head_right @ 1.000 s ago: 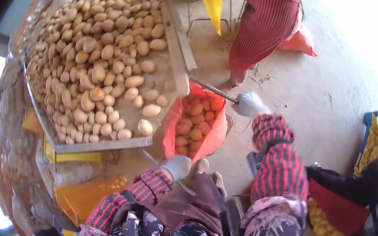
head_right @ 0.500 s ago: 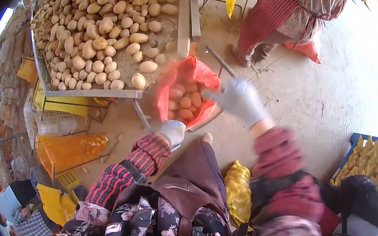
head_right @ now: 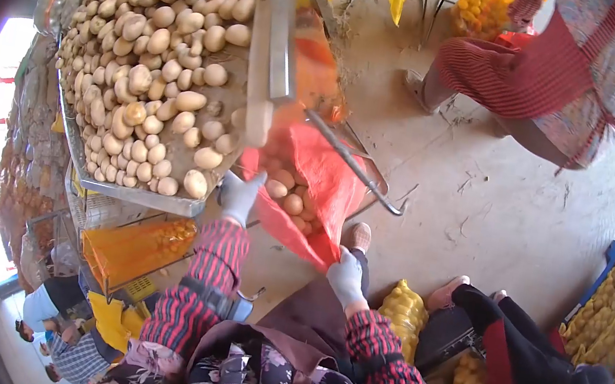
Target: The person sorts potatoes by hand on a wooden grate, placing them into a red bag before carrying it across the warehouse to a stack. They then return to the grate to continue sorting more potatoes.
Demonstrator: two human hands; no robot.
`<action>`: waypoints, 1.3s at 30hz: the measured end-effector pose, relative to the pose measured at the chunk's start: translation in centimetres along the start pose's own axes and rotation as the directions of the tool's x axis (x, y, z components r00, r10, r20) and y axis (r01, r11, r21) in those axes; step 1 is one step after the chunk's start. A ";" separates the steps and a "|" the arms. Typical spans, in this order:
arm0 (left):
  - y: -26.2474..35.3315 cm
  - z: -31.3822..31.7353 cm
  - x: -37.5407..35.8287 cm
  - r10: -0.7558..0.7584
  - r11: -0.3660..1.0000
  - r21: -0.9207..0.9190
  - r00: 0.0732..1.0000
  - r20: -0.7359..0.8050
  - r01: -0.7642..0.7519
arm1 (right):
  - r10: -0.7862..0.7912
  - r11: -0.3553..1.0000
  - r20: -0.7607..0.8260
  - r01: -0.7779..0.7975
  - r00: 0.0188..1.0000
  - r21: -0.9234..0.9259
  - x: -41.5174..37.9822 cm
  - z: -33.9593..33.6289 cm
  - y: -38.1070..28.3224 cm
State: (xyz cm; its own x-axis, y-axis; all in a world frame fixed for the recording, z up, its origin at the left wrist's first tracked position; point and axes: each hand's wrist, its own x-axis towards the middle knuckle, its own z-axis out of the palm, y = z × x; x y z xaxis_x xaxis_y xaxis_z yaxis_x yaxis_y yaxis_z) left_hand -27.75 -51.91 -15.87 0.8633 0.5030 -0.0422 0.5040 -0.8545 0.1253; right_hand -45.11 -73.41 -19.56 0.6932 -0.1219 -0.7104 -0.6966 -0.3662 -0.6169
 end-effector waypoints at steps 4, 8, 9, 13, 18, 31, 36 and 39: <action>-2.9 7.1 7.8 0.161 0.971 -0.224 0.918 0.364 -0.082 | 0.154 0.901 0.245 -0.238 0.957 0.363 0.3 -0.3 2.6; -2.8 12.0 11.8 0.251 0.790 -0.613 0.902 0.351 0.018 | 0.054 0.596 0.124 -0.132 0.991 0.792 1.3 2.5 6.5; -2.7 12.4 11.8 0.196 0.665 -0.728 0.901 0.387 0.167 | 0.071 0.589 0.129 -0.146 0.989 0.795 1.1 2.5 6.0; -2.3 12.7 10.1 0.159 0.020 -0.879 0.866 0.474 0.477 | -0.060 0.574 -0.103 0.119 0.993 0.810 3.7 2.7 5.7; 3.6 4.4 -0.6 0.114 0.343 -0.751 0.769 0.629 0.564 | 0.127 -0.322 -0.057 0.095 0.990 0.942 5.7 1.1 3.9; -8.3 -5.9 -10.1 0.739 0.650 -0.752 0.323 0.591 -0.110 | 0.451 -0.090 -0.432 0.521 0.781 0.849 -15.3 9.1 9.1; -15.3 -4.7 -6.6 0.696 0.705 -0.700 0.073 0.714 0.116 | 0.613 -0.181 -0.437 0.655 0.658 0.734 -22.9 20.3 5.4; -13.7 -8.3 -7.5 0.770 0.527 -0.807 -0.252 0.586 -0.266 | 0.835 -0.215 -0.260 0.723 0.485 0.656 -26.8 25.0 3.3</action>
State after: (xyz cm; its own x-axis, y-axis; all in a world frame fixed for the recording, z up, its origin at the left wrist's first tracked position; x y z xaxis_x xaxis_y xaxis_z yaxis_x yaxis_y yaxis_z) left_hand -41.41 -42.88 -9.02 0.1863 -0.8606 -0.4740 0.0147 -0.4800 0.8772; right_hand -70.60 -48.27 -11.03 -0.1974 -0.6048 -0.7715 0.5298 0.5964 -0.6031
